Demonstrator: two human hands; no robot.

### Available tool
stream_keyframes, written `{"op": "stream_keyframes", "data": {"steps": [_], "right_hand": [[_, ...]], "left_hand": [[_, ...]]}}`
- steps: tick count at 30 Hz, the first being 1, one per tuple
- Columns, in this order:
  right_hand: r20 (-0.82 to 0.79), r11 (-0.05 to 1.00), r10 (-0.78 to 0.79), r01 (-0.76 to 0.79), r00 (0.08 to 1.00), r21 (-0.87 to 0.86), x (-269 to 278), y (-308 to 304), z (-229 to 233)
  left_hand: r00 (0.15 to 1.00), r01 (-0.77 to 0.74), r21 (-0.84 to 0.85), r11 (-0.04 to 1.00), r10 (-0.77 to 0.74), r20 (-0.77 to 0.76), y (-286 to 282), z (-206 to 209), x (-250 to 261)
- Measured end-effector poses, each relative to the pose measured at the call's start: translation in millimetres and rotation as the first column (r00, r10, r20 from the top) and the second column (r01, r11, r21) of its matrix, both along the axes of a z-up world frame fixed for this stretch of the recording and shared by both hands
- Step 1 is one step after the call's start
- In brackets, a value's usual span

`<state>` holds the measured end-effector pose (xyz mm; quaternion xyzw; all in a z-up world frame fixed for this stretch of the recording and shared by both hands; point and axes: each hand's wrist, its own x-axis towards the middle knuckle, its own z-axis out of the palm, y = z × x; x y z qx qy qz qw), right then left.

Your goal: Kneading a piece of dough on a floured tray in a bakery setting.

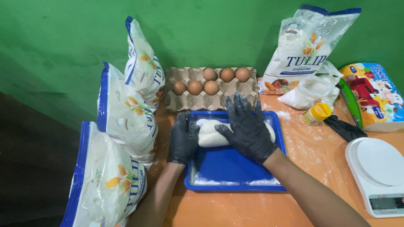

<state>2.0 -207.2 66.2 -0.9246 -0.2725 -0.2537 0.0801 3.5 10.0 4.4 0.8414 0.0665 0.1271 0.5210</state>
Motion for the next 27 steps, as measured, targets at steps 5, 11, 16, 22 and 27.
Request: {"op": "stream_keyframes", "data": {"steps": [5,11,16,22,27], "right_hand": [[-0.042,0.984,0.102,-0.107,0.994,-0.144,-68,-7,7],[0.001,0.972,0.189,-0.186,0.982,-0.142,-150,-29,1],[-0.17,0.959,0.277,-0.261,0.946,0.114,-75,3,44],[-0.585,0.92,0.389,-0.338,0.711,0.2,-44,20,22],[-0.517,0.928,0.373,-0.302,0.77,0.219,-66,12,29]], "left_hand": [[0.985,-0.024,-0.054,0.998,0.032,0.168,-8,19,-7],[0.995,-0.027,-0.031,0.999,0.03,0.092,-9,32,-13],[0.988,0.007,-0.059,0.998,0.002,0.154,-9,31,-12],[0.99,-0.021,-0.105,0.994,0.035,0.134,-6,33,-14],[0.991,-0.033,-0.069,0.997,0.041,0.126,-7,32,-15]]}}
